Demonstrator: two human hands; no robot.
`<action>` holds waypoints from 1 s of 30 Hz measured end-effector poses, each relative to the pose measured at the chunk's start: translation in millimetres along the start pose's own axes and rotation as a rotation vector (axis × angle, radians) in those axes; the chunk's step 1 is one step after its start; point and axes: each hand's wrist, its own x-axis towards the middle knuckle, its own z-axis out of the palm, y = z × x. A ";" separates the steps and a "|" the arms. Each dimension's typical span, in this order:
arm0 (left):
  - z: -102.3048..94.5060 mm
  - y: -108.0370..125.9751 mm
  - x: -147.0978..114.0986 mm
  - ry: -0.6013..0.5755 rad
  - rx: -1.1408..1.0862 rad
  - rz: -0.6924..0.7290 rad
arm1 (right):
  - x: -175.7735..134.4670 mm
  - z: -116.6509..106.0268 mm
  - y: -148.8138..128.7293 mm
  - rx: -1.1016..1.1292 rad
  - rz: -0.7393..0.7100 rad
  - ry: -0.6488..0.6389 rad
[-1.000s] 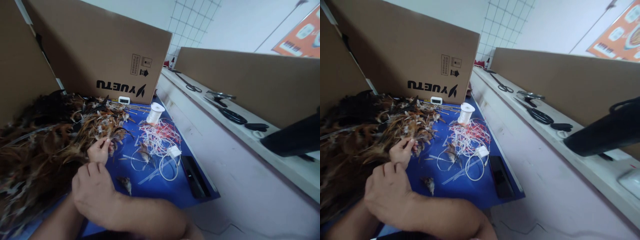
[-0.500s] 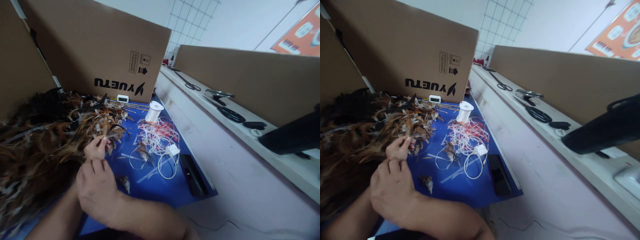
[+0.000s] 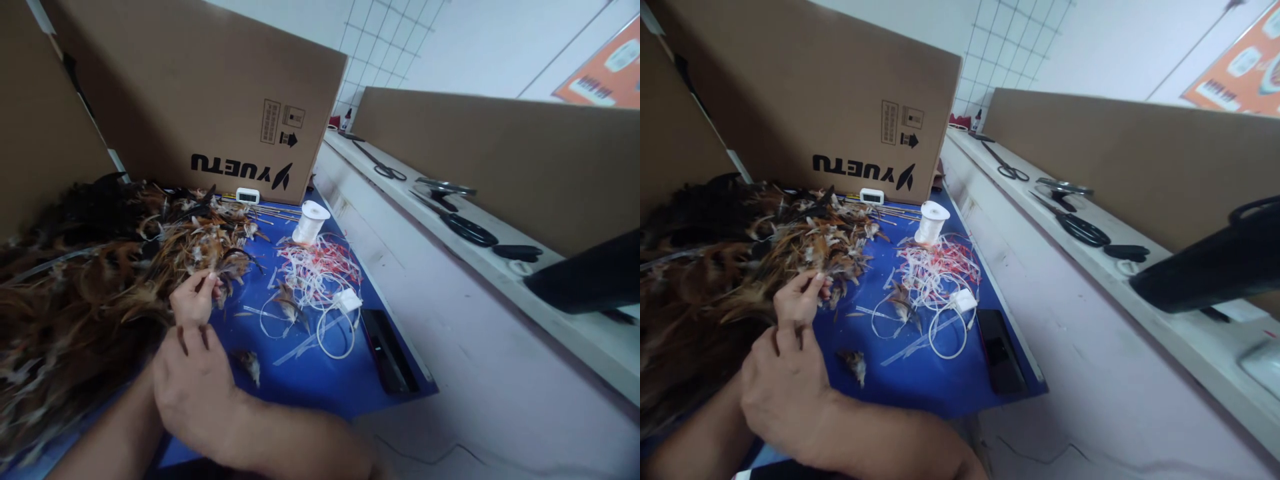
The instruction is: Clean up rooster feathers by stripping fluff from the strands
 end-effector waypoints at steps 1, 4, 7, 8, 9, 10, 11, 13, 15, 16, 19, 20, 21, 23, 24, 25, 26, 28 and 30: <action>-0.4 -0.8 -0.2 -0.019 0.005 0.011 | -2.3 -1.2 -1.8 0.023 -0.014 -0.002; -0.6 -0.9 -1.7 -0.043 0.019 0.041 | -5.1 -4.4 -4.0 0.111 -0.004 0.020; 0.6 1.0 -3.1 0.003 0.002 0.035 | -1.7 -3.8 -0.8 0.084 0.054 0.068; 0.8 1.5 -3.4 0.015 -0.002 0.025 | -0.8 -3.2 0.2 0.055 0.068 0.071; 0.7 1.8 -3.5 0.012 0.000 0.017 | -0.9 -2.8 0.7 0.035 0.064 0.069; 0.4 1.9 -3.7 0.000 0.006 0.016 | -2.1 -3.2 0.6 0.039 0.041 0.055; -0.2 1.9 -3.9 -0.021 0.011 0.020 | -4.7 -4.3 0.1 0.064 0.000 0.038; -1.4 1.6 -4.4 -0.061 0.012 0.041 | -13.6 -9.4 -0.7 0.128 -0.018 0.015; -1.9 1.3 -4.4 -0.073 -0.018 0.054 | -26.2 -16.5 2.1 0.210 -0.015 -0.033; -1.7 1.1 -4.2 -0.076 -0.048 0.046 | -33.5 -20.0 6.0 0.244 0.007 -0.072; 0.0 0.3 -2.7 -0.096 -0.165 0.000 | -58.3 -26.6 29.8 0.351 0.082 -0.154; 0.7 0.1 -2.2 -0.105 -0.211 -0.020 | -67.4 -27.0 41.2 0.369 0.162 -0.155; 1.3 -0.1 -1.9 -0.117 -0.257 -0.040 | -76.6 -26.6 53.9 0.384 0.269 -0.125; 2.2 0.2 -2.0 -0.149 -0.338 -0.076 | -94.8 -23.8 80.8 0.377 0.492 -0.048; 2.4 0.9 -2.4 -0.164 -0.375 -0.094 | -103.1 -21.7 93.8 0.338 0.596 -0.026; 2.4 1.8 -3.1 -0.178 -0.406 -0.113 | -110.3 -19.3 105.5 0.284 0.694 -0.029; 2.4 2.9 -4.0 -0.194 -0.431 -0.133 | -116.2 -16.8 115.7 0.234 0.773 -0.047; 2.2 5.7 -5.8 -0.226 -0.462 -0.172 | -123.1 -11.4 129.8 0.187 0.847 -0.116; 2.3 8.3 -7.5 -0.263 -0.471 -0.198 | -123.7 -5.8 135.8 0.150 0.867 -0.177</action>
